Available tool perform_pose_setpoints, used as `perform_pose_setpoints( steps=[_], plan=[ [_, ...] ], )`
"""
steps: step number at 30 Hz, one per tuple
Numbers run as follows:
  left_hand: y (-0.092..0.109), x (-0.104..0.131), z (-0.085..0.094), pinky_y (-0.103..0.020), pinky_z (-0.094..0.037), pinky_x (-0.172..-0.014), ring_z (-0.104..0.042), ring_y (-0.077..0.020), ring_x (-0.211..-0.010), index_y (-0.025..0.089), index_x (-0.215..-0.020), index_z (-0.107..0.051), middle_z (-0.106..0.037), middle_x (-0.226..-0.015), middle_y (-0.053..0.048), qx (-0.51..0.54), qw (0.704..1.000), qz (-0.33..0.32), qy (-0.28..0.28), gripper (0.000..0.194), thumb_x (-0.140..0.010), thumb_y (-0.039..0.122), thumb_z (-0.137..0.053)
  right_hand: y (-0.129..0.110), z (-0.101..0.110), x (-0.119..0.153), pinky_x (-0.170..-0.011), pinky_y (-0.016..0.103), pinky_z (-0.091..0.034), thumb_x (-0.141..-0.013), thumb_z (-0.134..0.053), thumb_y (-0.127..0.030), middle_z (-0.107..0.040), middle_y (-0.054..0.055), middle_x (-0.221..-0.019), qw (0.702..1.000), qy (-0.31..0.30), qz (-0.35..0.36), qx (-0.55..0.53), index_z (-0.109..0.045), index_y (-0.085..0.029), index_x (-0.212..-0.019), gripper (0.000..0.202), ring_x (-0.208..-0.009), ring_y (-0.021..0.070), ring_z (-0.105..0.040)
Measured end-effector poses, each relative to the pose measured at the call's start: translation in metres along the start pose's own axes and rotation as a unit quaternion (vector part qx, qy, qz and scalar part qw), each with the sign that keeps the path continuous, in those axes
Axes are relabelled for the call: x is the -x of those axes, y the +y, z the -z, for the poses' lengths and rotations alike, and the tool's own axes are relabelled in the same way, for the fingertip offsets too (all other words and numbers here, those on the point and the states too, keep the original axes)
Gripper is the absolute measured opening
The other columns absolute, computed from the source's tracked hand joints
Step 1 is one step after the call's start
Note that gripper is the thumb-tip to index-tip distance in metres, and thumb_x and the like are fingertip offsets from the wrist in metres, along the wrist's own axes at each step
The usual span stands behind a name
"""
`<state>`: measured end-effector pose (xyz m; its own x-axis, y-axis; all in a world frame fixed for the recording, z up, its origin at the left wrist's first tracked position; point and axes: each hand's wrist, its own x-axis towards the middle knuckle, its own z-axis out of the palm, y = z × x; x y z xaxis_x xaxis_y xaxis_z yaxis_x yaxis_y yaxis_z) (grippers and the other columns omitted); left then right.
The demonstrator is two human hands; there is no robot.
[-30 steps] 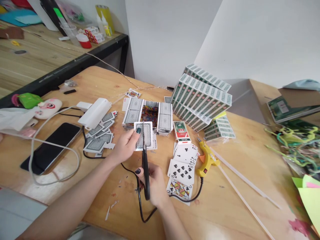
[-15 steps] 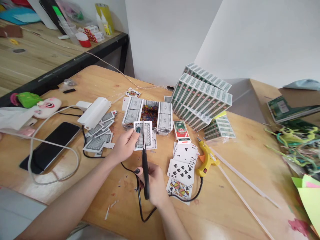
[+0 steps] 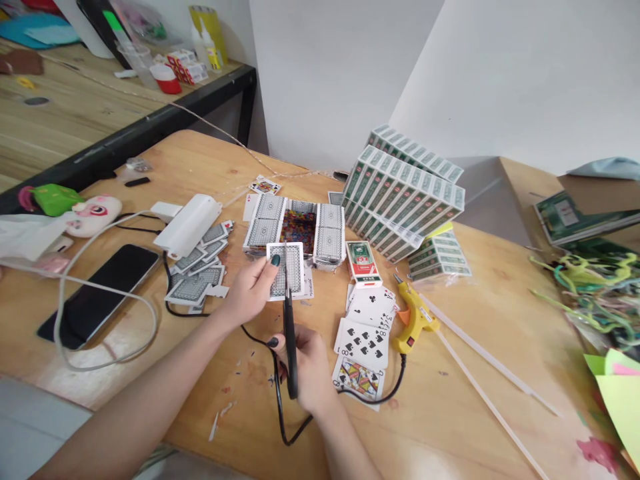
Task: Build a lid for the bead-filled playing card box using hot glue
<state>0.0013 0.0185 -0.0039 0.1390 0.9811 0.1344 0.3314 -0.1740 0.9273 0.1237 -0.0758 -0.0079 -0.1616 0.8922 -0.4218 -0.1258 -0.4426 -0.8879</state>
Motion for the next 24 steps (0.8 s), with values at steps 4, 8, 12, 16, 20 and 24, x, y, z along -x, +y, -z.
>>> perform_pose_setpoints(
  steps=[4, 8, 12, 16, 20, 24],
  plan=[
    [-0.0010, -0.0001, -0.0004, -0.025, -0.025, -0.049, -0.031, -0.0090, -0.048, 0.020, -0.058, -0.025, -0.032, -0.049, 0.005, -0.006, 1.000, 0.003, 0.000, 0.033, -0.087, 0.028, -0.037, -0.0021, -0.0007, 0.0002, -0.036, 0.020, -0.030, -0.065, -0.062, -0.067, -0.039, -0.007, -0.044, 1.000, 0.005, -0.004, 0.004, -0.047, -0.018, -0.058, 0.052, -0.037, 0.0062, -0.037],
    [-0.0011, -0.0002, -0.0003, -0.025, -0.025, -0.049, -0.031, -0.0089, -0.048, 0.021, -0.058, -0.025, -0.031, -0.050, 0.006, -0.003, 1.000, 0.006, -0.001, 0.033, -0.087, 0.028, -0.037, -0.0040, -0.0010, 0.0003, -0.036, 0.020, -0.031, -0.064, -0.063, -0.066, -0.039, -0.007, -0.044, 1.000, 0.011, -0.010, 0.006, -0.048, -0.017, -0.058, 0.052, -0.037, 0.0063, -0.037],
    [-0.0001, 0.0002, -0.0002, -0.025, -0.025, -0.050, -0.031, -0.0089, -0.048, 0.021, -0.058, -0.025, -0.031, -0.050, 0.006, 0.001, 1.000, 0.010, -0.001, 0.033, -0.087, 0.029, -0.037, -0.0060, -0.0014, 0.0007, -0.036, 0.020, -0.031, -0.064, -0.067, -0.061, -0.040, -0.007, -0.043, 1.000, 0.018, -0.023, 0.010, -0.048, -0.017, -0.057, 0.048, -0.037, 0.0065, -0.039],
    [-0.0004, -0.0001, -0.0005, -0.025, -0.025, -0.049, -0.031, -0.0089, -0.048, 0.021, -0.058, -0.025, -0.031, -0.049, 0.006, 0.002, 1.000, 0.015, -0.002, 0.033, -0.087, 0.028, -0.037, -0.0070, -0.0027, 0.0009, -0.036, 0.019, -0.031, -0.063, -0.068, -0.059, -0.040, -0.007, -0.042, 0.999, 0.027, -0.028, 0.015, -0.047, -0.017, -0.056, 0.047, -0.036, 0.0064, -0.038],
    [-0.0013, -0.0007, -0.0005, -0.025, -0.025, -0.049, -0.031, -0.0088, -0.048, 0.020, -0.058, -0.025, -0.031, -0.050, 0.006, 0.003, 1.000, 0.017, -0.002, 0.033, -0.088, 0.030, -0.037, -0.0070, -0.0037, 0.0005, -0.035, 0.019, -0.031, -0.062, -0.068, -0.060, -0.040, -0.007, -0.042, 0.999, 0.032, -0.035, 0.016, -0.048, -0.017, -0.055, 0.048, -0.036, 0.0064, -0.038],
    [0.0016, 0.0011, -0.0012, -0.025, -0.024, -0.048, -0.029, -0.0085, -0.048, 0.020, -0.058, -0.024, -0.029, -0.050, 0.006, 0.007, 1.000, 0.017, -0.013, 0.034, -0.088, 0.031, -0.038, -0.0043, -0.0028, -0.0003, -0.034, 0.019, -0.031, -0.064, -0.066, -0.060, -0.039, -0.007, -0.042, 0.999, 0.034, -0.037, 0.015, -0.044, -0.019, -0.054, 0.048, -0.035, 0.0065, -0.040]
  ],
)
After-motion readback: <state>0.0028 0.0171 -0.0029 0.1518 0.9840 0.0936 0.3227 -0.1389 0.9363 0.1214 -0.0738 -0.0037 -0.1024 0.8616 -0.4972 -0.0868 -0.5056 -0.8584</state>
